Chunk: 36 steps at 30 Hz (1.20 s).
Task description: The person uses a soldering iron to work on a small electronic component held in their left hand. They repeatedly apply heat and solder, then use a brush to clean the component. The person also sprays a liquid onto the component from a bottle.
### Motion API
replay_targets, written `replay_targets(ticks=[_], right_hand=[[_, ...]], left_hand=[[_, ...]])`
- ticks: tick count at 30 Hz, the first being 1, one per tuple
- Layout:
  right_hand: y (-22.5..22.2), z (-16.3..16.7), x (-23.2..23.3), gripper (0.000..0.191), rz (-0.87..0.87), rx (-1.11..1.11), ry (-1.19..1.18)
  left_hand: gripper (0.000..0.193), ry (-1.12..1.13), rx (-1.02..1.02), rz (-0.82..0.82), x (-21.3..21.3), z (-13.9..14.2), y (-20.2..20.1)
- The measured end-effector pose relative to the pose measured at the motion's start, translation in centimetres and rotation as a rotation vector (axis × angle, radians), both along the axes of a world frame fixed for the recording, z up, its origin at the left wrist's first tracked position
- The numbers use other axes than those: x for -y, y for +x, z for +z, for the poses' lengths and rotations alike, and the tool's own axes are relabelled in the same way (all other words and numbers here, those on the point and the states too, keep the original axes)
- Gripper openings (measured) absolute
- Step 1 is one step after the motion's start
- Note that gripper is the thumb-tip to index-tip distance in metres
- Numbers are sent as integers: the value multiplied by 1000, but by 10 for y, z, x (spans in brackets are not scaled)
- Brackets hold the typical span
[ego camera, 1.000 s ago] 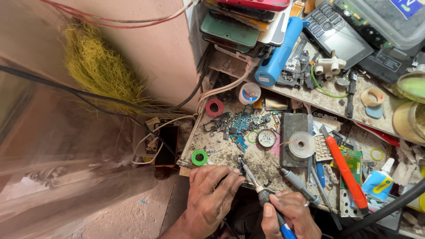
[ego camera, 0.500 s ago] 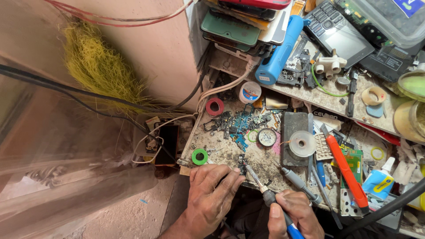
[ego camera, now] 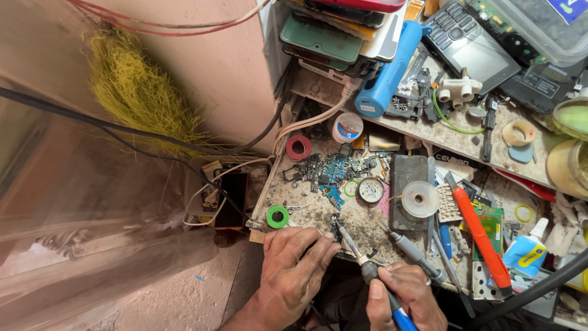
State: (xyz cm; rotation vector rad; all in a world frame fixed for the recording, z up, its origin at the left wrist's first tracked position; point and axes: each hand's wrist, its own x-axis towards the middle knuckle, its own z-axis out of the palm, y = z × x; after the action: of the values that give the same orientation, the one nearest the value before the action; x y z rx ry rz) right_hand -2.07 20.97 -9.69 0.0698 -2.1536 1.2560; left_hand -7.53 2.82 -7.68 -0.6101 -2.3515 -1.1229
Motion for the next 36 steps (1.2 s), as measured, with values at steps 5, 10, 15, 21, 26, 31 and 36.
replay_targets(ticks=[5, 10, 15, 21, 26, 31, 36], right_hand=[[0, -3, -1, 13, 10, -12, 2], [3, -12, -4, 13, 15, -39, 9], [6, -15, -5, 14, 36, -41, -120], [5, -7, -2, 13, 12, -27, -48], [6, -5, 0, 12, 10, -30, -40], [6, -5, 1, 13, 5, -34, -57], [5, -3, 2, 12, 2, -32, -36]], left_hand=[[34, -6, -5, 8, 0, -1, 0], [33, -11, -13, 14, 0, -1, 0], [33, -13, -14, 18, -1, 0, 1], [32, 6, -16, 15, -1, 0, 2], [31, 13, -16, 18, -1, 0, 2], [32, 8, -5, 14, 0, 2, 3], [32, 5, 7, 15, 0, 4, 2]])
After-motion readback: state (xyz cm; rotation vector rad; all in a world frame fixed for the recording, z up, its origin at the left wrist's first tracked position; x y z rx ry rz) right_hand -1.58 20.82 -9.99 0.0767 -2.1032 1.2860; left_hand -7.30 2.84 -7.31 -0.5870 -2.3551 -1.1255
